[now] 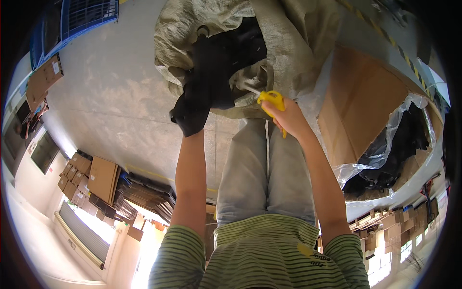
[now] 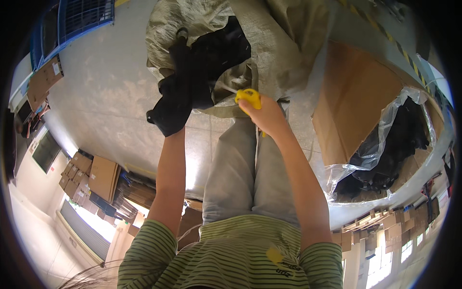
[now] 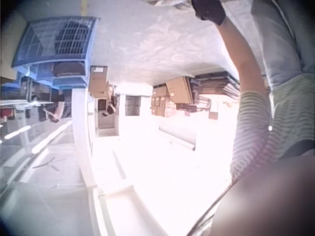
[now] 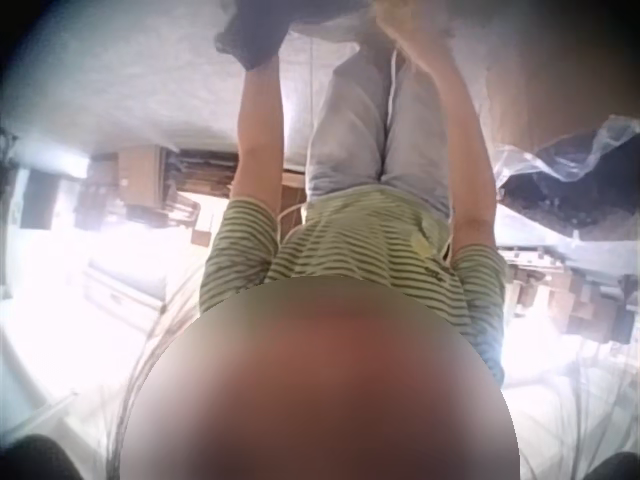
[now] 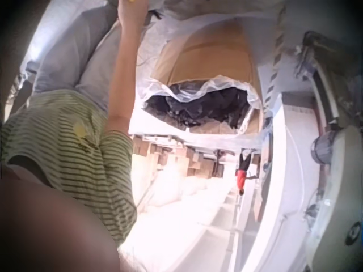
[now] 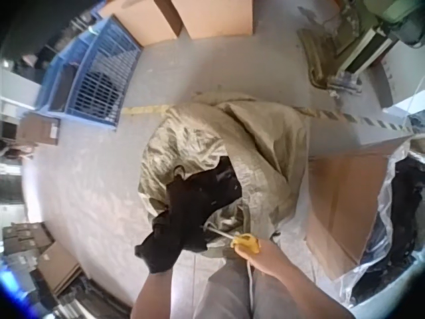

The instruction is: Using an air blow gun to remove dust from black fabric pieces and sorting them into a box.

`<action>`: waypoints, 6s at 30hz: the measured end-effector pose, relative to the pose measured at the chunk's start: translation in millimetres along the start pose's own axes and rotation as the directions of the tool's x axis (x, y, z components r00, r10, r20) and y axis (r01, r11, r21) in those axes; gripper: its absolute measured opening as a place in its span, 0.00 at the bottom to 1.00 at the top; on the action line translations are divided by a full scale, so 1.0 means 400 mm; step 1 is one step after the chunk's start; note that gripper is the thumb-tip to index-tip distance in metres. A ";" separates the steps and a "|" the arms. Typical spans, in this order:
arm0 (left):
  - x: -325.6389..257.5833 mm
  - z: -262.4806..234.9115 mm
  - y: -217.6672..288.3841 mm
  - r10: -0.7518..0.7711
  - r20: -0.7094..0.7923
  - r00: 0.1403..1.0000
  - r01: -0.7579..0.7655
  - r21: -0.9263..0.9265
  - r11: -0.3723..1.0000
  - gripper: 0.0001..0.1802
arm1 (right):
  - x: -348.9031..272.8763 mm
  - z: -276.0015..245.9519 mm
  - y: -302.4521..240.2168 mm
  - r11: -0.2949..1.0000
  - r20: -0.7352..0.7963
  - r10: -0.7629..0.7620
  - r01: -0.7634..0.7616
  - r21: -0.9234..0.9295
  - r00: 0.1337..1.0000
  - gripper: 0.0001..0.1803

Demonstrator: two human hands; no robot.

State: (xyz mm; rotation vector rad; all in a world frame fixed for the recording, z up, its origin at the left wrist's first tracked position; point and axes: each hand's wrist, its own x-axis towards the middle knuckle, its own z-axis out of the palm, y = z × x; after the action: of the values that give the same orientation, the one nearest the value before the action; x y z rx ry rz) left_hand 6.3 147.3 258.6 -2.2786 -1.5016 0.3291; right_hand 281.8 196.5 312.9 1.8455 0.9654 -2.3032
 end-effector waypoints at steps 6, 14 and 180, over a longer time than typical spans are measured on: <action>-0.099 0.029 0.030 0.164 0.093 0.982 -0.188 0.510 0.839 0.19 | 0.009 -0.034 0.011 0.996 0.105 0.074 -0.079 0.048 0.992 0.20; -0.092 0.170 0.103 0.233 0.332 0.914 -0.380 0.902 0.205 0.19 | -0.025 -0.040 -0.021 0.975 0.414 0.205 -0.223 -0.004 0.887 0.21; 0.048 0.567 0.084 -0.229 0.839 0.493 0.840 -0.528 -0.126 0.26 | 0.455 0.034 0.196 0.900 0.025 0.285 -0.277 0.337 0.958 0.26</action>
State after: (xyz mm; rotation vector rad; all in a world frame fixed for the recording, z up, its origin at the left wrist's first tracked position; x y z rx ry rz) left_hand -49.1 196.5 41.0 -1.6287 -3.7057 -0.6292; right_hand 247.6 189.0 117.4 1.9749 0.2814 -2.3775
